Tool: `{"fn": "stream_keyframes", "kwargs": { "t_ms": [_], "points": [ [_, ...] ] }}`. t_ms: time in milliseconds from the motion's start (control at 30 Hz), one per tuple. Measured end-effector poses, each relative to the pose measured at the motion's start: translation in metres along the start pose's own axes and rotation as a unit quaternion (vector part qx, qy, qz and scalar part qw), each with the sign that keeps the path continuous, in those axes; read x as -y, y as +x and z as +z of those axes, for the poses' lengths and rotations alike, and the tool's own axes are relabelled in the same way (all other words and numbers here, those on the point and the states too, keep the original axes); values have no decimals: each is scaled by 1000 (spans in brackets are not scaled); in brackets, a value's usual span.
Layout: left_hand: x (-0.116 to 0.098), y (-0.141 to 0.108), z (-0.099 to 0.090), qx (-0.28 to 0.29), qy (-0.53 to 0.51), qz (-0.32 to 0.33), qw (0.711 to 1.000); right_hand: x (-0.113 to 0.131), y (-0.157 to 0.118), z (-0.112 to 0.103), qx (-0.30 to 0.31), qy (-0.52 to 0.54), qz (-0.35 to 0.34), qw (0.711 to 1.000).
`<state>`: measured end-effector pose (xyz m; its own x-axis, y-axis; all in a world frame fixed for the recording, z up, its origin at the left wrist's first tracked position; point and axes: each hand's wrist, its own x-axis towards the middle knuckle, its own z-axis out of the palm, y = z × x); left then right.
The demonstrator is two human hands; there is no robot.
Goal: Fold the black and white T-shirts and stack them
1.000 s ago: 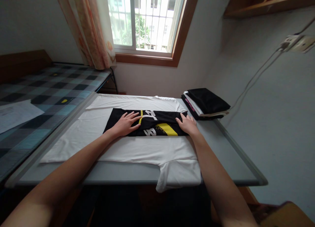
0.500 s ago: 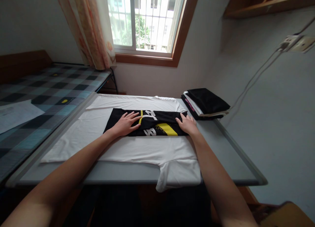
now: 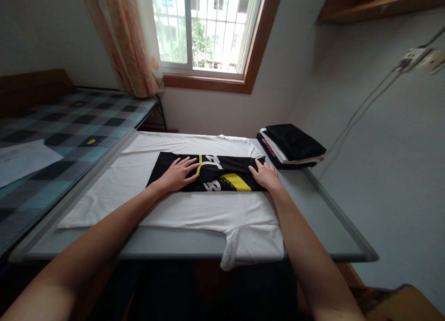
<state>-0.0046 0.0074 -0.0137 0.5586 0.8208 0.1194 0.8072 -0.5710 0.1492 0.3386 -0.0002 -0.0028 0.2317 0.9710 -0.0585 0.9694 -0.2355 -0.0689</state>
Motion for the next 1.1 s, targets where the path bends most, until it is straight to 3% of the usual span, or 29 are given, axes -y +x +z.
{"fn": "stream_keyframes", "kwargs": {
  "t_ms": [1100],
  "points": [
    [2,0,3,-11,0,3,1000,0,-2,-1,0,1,-2,1000]
  ]
}}
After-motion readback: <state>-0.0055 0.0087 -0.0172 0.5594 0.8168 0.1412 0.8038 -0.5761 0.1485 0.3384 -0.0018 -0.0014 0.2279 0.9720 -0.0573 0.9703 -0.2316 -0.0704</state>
